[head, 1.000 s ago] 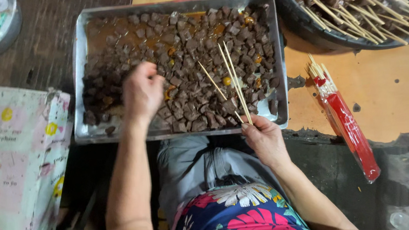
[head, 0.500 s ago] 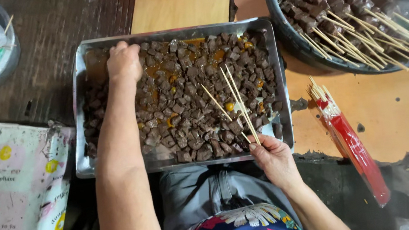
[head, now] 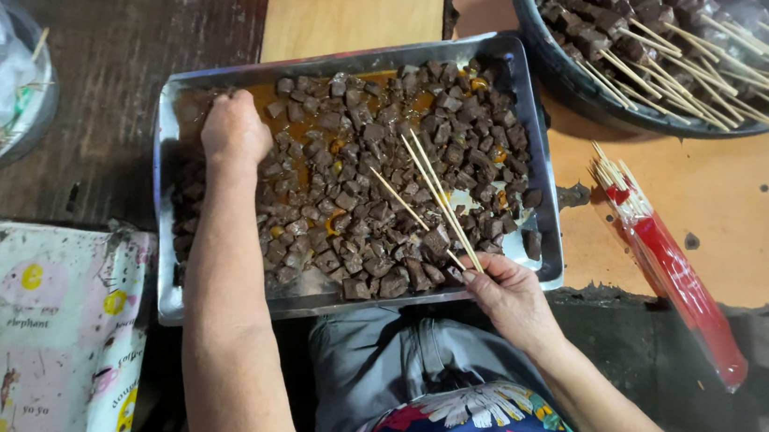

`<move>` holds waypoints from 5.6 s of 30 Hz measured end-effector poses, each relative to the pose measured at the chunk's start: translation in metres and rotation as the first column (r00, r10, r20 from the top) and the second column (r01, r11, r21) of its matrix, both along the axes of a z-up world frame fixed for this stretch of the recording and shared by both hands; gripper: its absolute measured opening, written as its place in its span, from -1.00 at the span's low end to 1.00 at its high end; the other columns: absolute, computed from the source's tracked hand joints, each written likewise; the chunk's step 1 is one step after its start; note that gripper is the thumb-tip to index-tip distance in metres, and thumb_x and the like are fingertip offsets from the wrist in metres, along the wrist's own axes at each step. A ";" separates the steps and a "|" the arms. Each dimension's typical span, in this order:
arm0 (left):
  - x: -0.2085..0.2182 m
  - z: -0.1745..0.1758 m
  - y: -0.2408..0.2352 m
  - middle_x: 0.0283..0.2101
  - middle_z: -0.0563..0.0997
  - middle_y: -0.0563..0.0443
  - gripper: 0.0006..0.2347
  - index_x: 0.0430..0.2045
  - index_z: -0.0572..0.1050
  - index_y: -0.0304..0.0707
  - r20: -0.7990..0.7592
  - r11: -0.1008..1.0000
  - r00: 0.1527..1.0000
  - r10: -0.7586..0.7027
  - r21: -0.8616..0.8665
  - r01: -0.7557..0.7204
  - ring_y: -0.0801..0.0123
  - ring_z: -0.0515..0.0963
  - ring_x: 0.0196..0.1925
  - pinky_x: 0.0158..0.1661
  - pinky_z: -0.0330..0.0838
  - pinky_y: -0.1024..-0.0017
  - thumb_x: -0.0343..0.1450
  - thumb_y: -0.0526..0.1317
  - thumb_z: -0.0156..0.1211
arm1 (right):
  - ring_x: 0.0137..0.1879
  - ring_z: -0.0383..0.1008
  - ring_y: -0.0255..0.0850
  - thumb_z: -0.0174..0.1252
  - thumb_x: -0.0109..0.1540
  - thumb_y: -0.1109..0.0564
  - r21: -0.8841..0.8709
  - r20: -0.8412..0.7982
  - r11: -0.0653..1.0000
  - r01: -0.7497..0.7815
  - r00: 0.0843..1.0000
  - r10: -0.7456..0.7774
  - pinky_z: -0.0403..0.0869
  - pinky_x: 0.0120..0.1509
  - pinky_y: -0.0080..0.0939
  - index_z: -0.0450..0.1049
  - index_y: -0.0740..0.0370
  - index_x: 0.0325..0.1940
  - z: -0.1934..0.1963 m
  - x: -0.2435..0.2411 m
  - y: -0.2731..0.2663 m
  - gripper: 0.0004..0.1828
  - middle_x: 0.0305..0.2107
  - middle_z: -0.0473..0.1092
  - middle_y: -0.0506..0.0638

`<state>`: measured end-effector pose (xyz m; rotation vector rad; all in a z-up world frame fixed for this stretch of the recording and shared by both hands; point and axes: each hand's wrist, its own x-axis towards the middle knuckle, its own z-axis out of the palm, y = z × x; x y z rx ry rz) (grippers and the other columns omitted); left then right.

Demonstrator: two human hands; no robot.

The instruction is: The person threads cooked meat cubes onto wooden skewers by hand, picking pieces from a metal tray and placing the completed skewers into a bucket.

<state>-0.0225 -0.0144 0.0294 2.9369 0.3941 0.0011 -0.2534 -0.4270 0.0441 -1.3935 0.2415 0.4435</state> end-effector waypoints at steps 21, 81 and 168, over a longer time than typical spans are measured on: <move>-0.149 0.088 -0.110 -0.25 0.60 -0.11 -0.82 -0.11 0.43 -0.39 0.125 -0.335 0.940 0.318 -0.912 0.235 0.39 0.59 -0.36 -0.35 0.59 0.43 0.56 -0.20 0.08 | -0.25 0.41 -0.48 0.17 0.30 0.30 -0.023 0.214 0.994 -0.105 0.971 0.107 0.44 -0.13 -0.44 0.60 0.29 -0.02 0.014 -0.020 0.030 -0.81 -0.38 0.50 -0.19; -0.016 0.031 -0.047 -0.26 0.69 -0.29 -0.81 -0.26 0.62 -0.39 0.254 0.893 0.967 -0.022 -0.430 0.133 -0.04 0.68 -0.21 -0.21 0.56 0.14 0.43 -0.21 0.23 | -0.47 0.23 -0.50 0.18 0.30 0.23 -0.004 0.073 1.000 0.030 0.997 -0.029 0.23 -0.42 -0.45 0.60 0.29 -0.03 -0.006 0.006 0.013 -0.80 -0.50 0.41 -0.22; -0.014 0.025 -0.082 -0.04 0.59 -0.35 -0.66 -0.07 0.54 -0.36 -0.063 0.942 0.945 -0.320 -0.123 0.311 -0.11 0.59 0.04 0.09 0.49 0.11 0.26 -0.42 0.36 | -0.41 0.28 -0.49 0.15 0.30 0.27 0.023 0.045 0.996 0.089 0.995 -0.090 0.29 -0.36 -0.46 0.60 0.29 -0.02 -0.007 0.011 -0.010 -0.80 -0.45 0.43 -0.20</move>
